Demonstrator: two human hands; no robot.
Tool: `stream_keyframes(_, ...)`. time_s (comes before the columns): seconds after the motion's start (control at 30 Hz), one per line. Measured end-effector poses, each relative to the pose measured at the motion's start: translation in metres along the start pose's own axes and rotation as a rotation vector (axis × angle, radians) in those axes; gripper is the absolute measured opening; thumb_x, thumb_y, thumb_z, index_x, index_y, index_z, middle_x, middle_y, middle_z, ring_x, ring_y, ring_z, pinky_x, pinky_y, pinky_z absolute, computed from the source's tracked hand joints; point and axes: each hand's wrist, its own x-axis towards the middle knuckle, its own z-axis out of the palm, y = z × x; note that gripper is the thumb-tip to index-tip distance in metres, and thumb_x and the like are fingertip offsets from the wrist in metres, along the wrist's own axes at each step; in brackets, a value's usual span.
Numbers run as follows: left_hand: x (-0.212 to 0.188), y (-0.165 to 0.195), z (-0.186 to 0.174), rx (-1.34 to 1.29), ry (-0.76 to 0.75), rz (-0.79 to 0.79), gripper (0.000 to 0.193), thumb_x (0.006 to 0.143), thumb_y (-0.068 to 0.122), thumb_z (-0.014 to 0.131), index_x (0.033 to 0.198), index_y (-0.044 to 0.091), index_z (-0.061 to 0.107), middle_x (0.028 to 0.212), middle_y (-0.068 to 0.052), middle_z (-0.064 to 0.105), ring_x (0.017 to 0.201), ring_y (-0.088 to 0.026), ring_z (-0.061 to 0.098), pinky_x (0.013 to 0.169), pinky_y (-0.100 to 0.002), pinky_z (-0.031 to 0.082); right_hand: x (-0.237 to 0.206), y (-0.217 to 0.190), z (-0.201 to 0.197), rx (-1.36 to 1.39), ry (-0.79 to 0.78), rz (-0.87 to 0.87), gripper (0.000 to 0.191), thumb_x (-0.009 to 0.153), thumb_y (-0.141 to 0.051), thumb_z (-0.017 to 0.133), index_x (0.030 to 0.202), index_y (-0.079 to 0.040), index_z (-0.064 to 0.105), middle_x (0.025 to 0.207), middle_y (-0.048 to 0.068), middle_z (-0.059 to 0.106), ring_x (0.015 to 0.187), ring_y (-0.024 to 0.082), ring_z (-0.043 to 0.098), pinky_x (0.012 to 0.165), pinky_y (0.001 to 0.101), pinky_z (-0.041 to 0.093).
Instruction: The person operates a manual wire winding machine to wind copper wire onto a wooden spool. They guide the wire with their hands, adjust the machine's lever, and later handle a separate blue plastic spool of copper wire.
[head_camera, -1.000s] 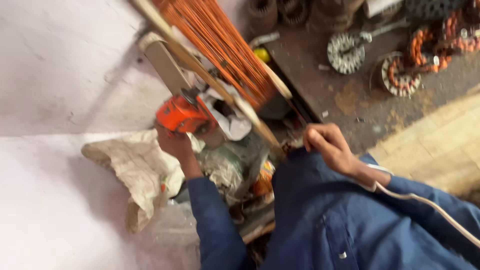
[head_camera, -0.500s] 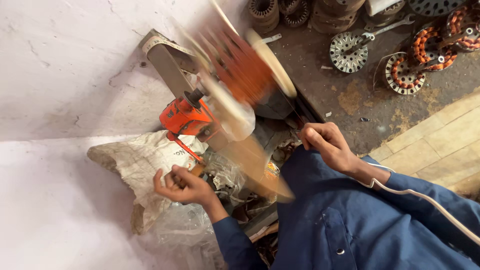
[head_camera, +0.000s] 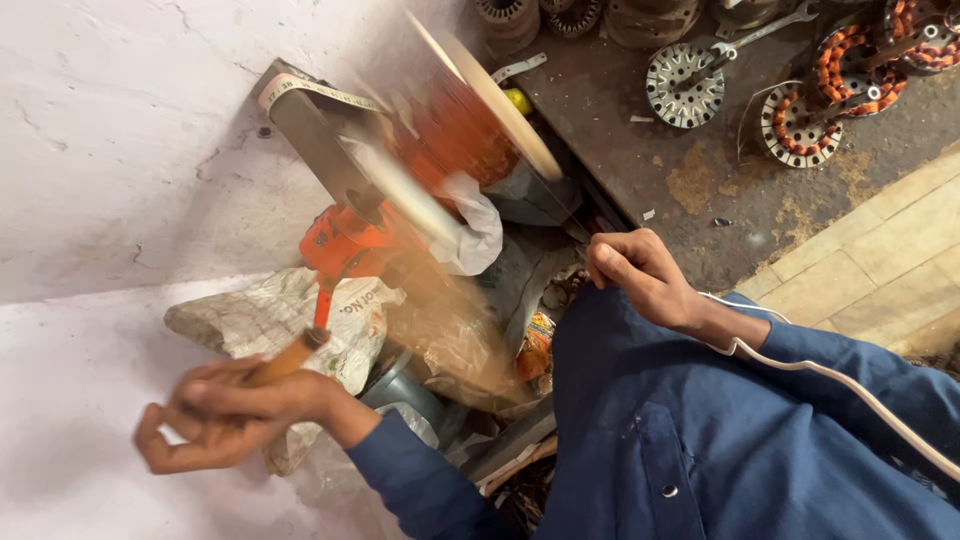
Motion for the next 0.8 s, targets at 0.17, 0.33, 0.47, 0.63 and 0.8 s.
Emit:
stream_keyframes(0.17,0.038,-0.026,0.021,0.04,-0.028,0.148,0.033,0.112,0.028,0.06,0.122,0.0,0.046,0.093,-0.01,0.052,0.059,-0.018,0.054,0.044,-0.028,0.041,-0.002,-0.001,0.0,0.005,0.006,0.005,0.053,0.11,-0.04,0.044,0.074,-0.003,0.054,0.065,0.002,0.048,0.063,0.013,0.042,0.059,0.0309,0.038)
stream_keyframes(0.33,0.067,-0.074,0.042,0.172,-0.23,0.029,0.03,0.116,0.029,0.064,0.112,0.0,0.058,0.088,-0.006,0.056,0.061,-0.013,0.059,0.046,-0.024,0.048,-0.003,-0.001,0.0,-0.016,0.003,0.004,0.052,0.109,-0.04,0.043,0.074,-0.003,0.054,0.064,0.003,0.048,0.061,0.013,0.042,0.059,0.0316,0.036)
stream_keyframes(0.47,0.078,-0.119,0.062,0.164,-0.463,-0.047,0.026,0.114,0.025,0.061,0.109,-0.001,0.062,0.089,-0.006,0.068,0.072,-0.014,0.075,0.054,-0.027,0.058,-0.004,0.0,0.002,0.01,-0.006,-0.015,0.053,0.111,-0.039,0.043,0.074,-0.003,0.052,0.067,0.003,0.048,0.064,0.014,0.043,0.06,0.0319,0.038)
stream_keyframes(0.63,0.063,-0.15,0.091,0.193,-0.466,-0.272,0.034,0.111,0.032,0.065,0.1,0.0,0.067,0.075,-0.004,0.066,0.059,-0.014,0.067,0.043,-0.028,0.049,-0.007,0.002,0.001,-0.024,-0.015,0.008,0.053,0.111,-0.038,0.042,0.073,-0.003,0.052,0.065,0.002,0.047,0.062,0.014,0.042,0.058,0.0316,0.037)
stream_keyframes(0.8,0.039,-0.139,0.117,0.237,-0.553,-0.535,0.051,0.11,0.048,0.055,0.09,0.001,0.063,0.065,-0.005,0.062,0.048,-0.016,0.061,0.036,-0.027,0.045,-0.009,0.007,0.001,-0.01,0.006,0.021,0.054,0.111,-0.039,0.043,0.072,-0.002,0.051,0.064,0.002,0.046,0.062,0.013,0.041,0.058,0.0315,0.036)
